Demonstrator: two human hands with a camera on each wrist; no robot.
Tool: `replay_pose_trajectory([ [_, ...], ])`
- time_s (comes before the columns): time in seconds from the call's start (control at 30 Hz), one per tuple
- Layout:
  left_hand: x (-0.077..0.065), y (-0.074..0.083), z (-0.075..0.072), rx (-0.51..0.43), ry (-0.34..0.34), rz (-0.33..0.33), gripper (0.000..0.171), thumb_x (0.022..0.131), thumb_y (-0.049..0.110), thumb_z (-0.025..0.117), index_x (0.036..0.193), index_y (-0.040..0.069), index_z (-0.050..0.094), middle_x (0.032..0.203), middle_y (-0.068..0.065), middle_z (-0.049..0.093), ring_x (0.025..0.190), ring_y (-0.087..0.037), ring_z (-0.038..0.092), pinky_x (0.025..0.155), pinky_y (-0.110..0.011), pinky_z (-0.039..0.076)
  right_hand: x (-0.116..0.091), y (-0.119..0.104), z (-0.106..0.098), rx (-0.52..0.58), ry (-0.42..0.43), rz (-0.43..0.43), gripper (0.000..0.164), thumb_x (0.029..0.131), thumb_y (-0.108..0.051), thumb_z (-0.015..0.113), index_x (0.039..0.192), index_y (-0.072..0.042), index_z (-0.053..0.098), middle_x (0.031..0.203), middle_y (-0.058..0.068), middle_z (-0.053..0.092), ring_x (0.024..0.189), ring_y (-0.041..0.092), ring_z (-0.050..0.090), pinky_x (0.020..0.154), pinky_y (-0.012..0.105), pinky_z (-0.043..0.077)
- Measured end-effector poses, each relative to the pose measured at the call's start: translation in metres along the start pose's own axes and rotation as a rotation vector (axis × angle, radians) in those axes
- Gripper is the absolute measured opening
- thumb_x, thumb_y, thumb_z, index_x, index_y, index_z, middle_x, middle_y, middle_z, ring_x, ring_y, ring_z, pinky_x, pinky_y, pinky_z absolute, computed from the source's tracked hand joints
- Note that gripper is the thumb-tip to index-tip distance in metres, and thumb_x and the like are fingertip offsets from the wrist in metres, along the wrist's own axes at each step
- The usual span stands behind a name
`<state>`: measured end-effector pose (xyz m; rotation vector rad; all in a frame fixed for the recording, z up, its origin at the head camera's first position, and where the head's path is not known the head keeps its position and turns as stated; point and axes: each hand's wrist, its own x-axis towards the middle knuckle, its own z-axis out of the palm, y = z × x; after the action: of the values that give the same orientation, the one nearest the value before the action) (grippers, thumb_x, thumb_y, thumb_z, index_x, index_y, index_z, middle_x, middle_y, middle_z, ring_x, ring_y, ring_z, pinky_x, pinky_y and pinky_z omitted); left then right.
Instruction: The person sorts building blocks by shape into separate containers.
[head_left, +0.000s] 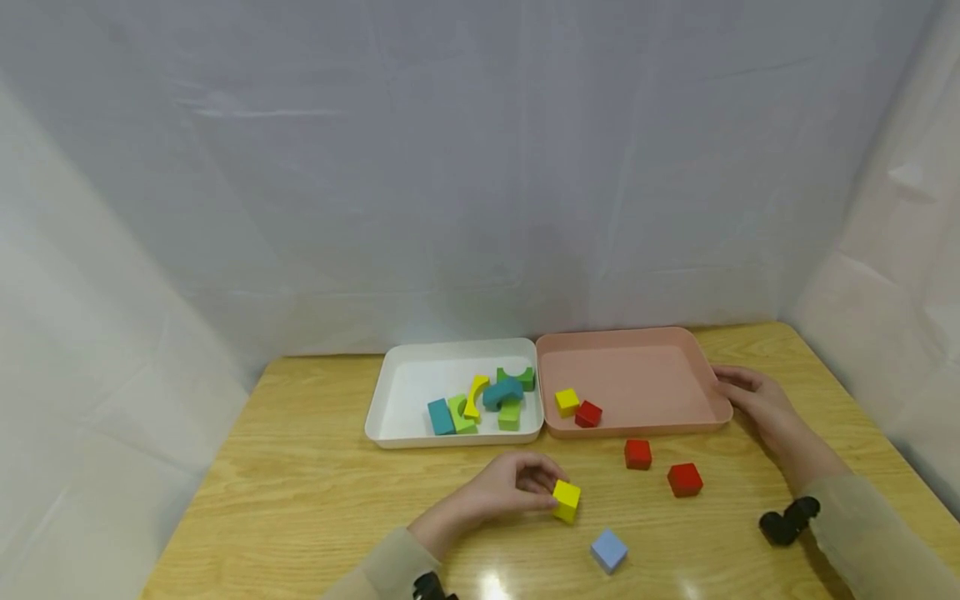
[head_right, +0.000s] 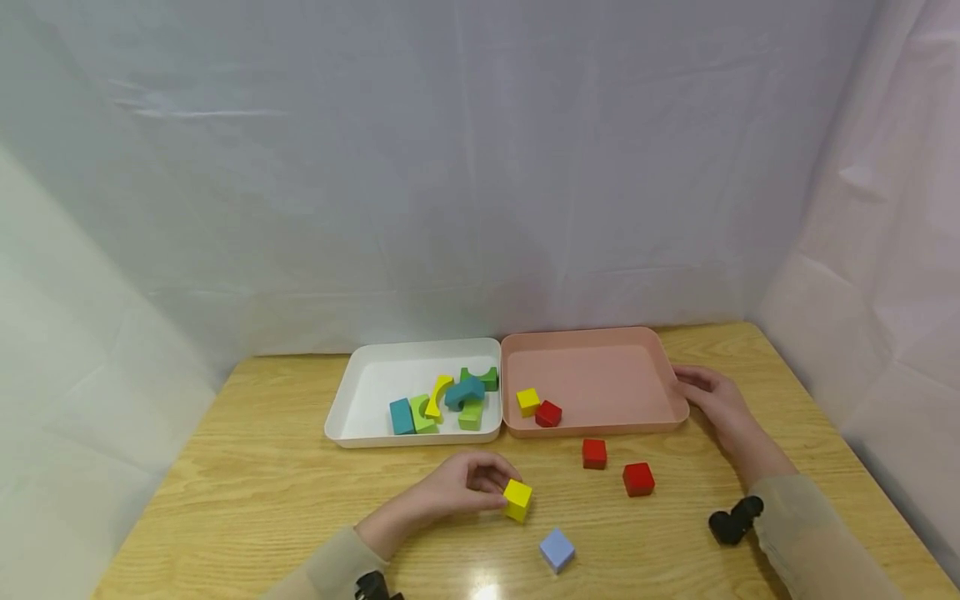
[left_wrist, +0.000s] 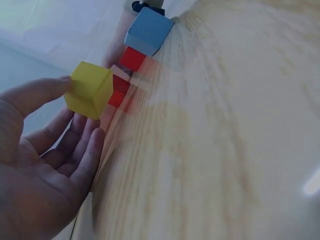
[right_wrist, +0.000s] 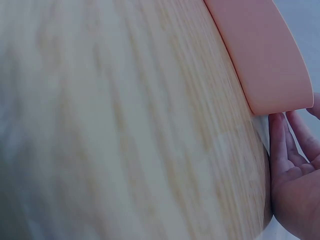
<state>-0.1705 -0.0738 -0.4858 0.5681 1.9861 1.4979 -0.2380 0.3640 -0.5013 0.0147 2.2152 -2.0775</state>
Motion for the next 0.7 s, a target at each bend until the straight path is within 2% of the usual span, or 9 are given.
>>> replay_pose_trajectory([
  [0.43, 0.0011, 0.0042, 0.0022, -0.006, 0.048, 0.005, 0.029, 0.096, 0.004, 0.077, 0.125, 0.002, 0.073, 0.123, -0.013, 0.075, 0.099, -0.007, 0.068, 0.091, -0.019, 0.06, -0.0007, 0.0003, 0.0001, -0.009, -0.002, -0.022, 0.028, 0.106, -0.012, 0.065, 0.113, -0.038, 0.073, 0.103, -0.029, 0.072, 0.095, -0.011, 0.067, 0.081, 0.007, 0.055],
  [0.7, 0.004, 0.0049, 0.0015, 0.016, 0.059, 0.039, 0.031, 0.097, 0.007, 0.076, 0.127, 0.0, 0.071, 0.126, -0.018, 0.073, 0.099, -0.005, 0.067, 0.09, -0.017, 0.059, -0.0011, 0.0004, 0.0009, 0.054, -0.016, -0.038, 0.029, 0.107, -0.009, 0.063, 0.113, -0.035, 0.073, 0.104, -0.026, 0.074, 0.094, -0.008, 0.069, 0.081, 0.01, 0.057],
])
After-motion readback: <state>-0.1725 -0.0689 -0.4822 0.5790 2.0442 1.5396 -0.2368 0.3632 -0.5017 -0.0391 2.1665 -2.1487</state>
